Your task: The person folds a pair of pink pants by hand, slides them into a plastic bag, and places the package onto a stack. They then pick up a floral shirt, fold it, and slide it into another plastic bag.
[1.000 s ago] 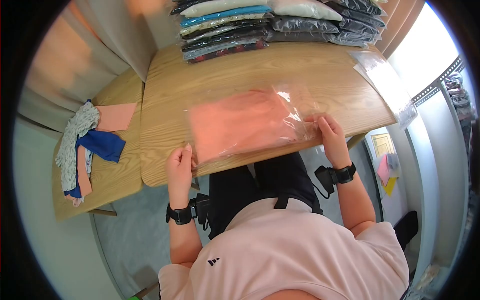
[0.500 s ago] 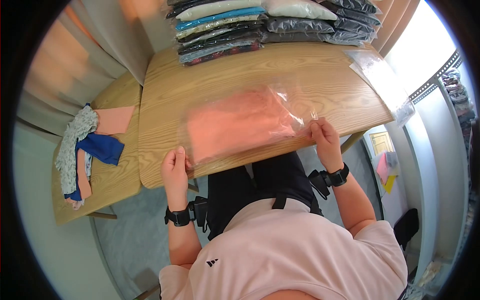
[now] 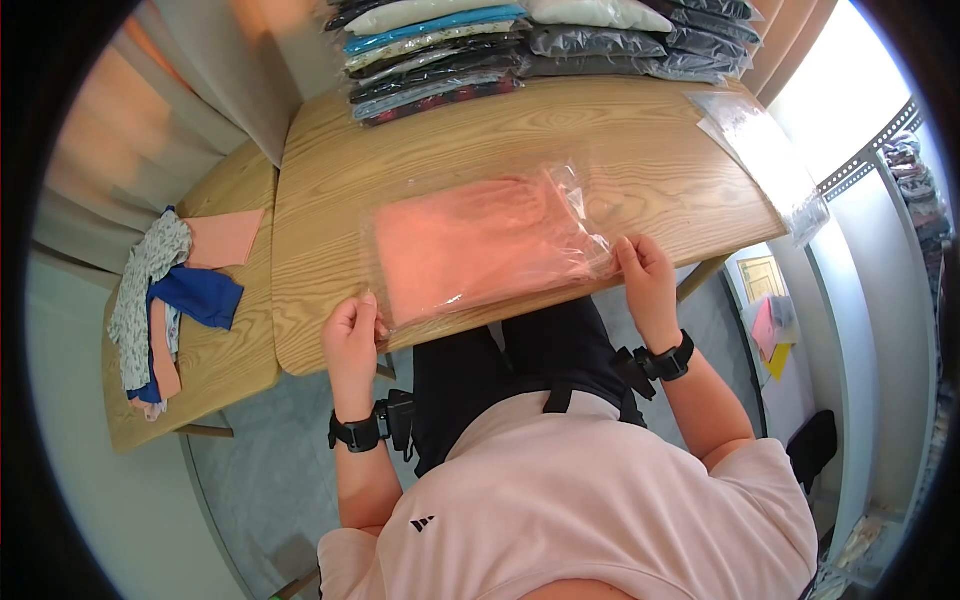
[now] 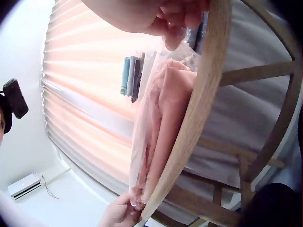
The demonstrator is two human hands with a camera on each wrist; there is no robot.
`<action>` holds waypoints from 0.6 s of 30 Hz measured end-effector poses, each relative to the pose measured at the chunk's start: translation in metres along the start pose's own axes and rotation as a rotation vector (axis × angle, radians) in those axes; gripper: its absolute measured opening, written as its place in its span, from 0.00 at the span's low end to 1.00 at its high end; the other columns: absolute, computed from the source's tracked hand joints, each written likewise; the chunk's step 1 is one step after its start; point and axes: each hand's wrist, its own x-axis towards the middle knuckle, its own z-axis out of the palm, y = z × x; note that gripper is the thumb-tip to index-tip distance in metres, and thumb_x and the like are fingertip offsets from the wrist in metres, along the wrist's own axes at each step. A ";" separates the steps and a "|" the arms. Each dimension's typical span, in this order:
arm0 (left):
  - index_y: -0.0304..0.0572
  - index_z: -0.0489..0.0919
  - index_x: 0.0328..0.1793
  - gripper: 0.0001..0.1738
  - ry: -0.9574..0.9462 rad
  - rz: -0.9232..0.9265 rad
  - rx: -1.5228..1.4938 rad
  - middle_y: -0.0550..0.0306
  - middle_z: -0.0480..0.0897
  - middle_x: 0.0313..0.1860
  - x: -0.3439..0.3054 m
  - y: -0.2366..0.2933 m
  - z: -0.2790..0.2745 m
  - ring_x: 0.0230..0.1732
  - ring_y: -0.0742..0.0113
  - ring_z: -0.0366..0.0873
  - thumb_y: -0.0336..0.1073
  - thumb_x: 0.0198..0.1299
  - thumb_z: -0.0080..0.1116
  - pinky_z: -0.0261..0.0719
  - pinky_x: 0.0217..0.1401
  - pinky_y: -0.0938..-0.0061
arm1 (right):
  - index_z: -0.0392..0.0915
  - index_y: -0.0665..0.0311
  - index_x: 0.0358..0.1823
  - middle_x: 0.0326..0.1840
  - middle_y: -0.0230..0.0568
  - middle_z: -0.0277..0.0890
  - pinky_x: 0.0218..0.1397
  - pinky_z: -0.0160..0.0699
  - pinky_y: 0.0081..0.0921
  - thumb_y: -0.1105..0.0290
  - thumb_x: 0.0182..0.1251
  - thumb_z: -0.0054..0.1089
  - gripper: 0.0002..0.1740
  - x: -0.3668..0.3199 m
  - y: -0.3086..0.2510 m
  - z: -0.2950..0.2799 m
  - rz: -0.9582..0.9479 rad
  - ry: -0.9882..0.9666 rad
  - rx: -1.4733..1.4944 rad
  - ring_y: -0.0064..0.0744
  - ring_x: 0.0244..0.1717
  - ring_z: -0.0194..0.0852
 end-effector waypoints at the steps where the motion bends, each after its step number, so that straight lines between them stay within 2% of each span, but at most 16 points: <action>1: 0.42 0.71 0.24 0.18 0.002 0.001 -0.002 0.67 0.70 0.18 0.000 -0.001 -0.001 0.21 0.81 0.64 0.40 0.68 0.51 0.60 0.26 0.83 | 0.75 0.66 0.30 0.21 0.27 0.68 0.29 0.60 0.16 0.65 0.72 0.49 0.14 0.001 0.000 -0.001 0.024 -0.023 0.136 0.17 0.25 0.62; 2: 0.42 0.71 0.24 0.18 -0.002 0.004 0.004 0.67 0.70 0.18 0.001 -0.001 -0.001 0.21 0.81 0.63 0.40 0.67 0.51 0.60 0.25 0.83 | 0.75 0.66 0.30 0.21 0.27 0.68 0.29 0.60 0.16 0.64 0.72 0.49 0.15 0.001 0.000 -0.002 0.050 -0.047 0.271 0.17 0.25 0.63; 6: 0.42 0.70 0.23 0.18 -0.002 -0.004 0.022 0.67 0.69 0.17 0.001 0.000 -0.001 0.20 0.81 0.63 0.40 0.67 0.51 0.60 0.24 0.83 | 0.74 0.65 0.28 0.21 0.28 0.68 0.27 0.59 0.16 0.62 0.73 0.48 0.16 0.010 -0.018 0.001 0.046 -0.057 0.278 0.16 0.24 0.61; 8: 0.42 0.70 0.23 0.18 0.021 0.011 0.025 0.67 0.69 0.16 0.000 0.000 0.001 0.19 0.81 0.63 0.39 0.67 0.51 0.59 0.24 0.83 | 0.75 0.66 0.24 0.15 0.28 0.67 0.21 0.56 0.18 0.61 0.71 0.52 0.19 0.016 -0.018 0.006 0.100 -0.054 0.259 0.15 0.18 0.60; 9: 0.42 0.70 0.22 0.18 0.040 0.024 0.030 0.67 0.69 0.16 0.000 0.000 0.002 0.19 0.81 0.62 0.39 0.67 0.51 0.59 0.23 0.83 | 0.75 0.66 0.24 0.15 0.28 0.67 0.21 0.56 0.18 0.61 0.71 0.52 0.19 0.018 -0.019 0.008 0.100 -0.058 0.261 0.15 0.18 0.60; 11: 0.40 0.70 0.22 0.18 0.073 0.036 0.037 0.66 0.70 0.15 -0.001 -0.003 0.002 0.18 0.81 0.63 0.38 0.66 0.52 0.60 0.21 0.82 | 0.75 0.67 0.24 0.12 0.28 0.64 0.18 0.55 0.18 0.61 0.70 0.53 0.19 0.021 -0.022 0.012 0.220 -0.038 0.181 0.16 0.13 0.58; 14: 0.38 0.70 0.22 0.18 0.125 0.070 0.083 0.64 0.71 0.15 -0.002 -0.004 0.005 0.17 0.80 0.64 0.37 0.66 0.52 0.61 0.19 0.80 | 0.75 0.68 0.23 0.09 0.28 0.60 0.15 0.54 0.19 0.61 0.69 0.54 0.20 0.021 -0.033 0.019 0.248 -0.005 0.088 0.16 0.10 0.57; 18: 0.37 0.70 0.22 0.18 0.118 0.088 0.143 0.63 0.70 0.14 -0.001 -0.001 0.004 0.16 0.79 0.64 0.36 0.66 0.52 0.61 0.18 0.80 | 0.75 0.69 0.28 0.12 0.30 0.63 0.19 0.59 0.20 0.62 0.69 0.54 0.17 0.028 -0.026 0.012 0.248 -0.087 0.020 0.16 0.15 0.63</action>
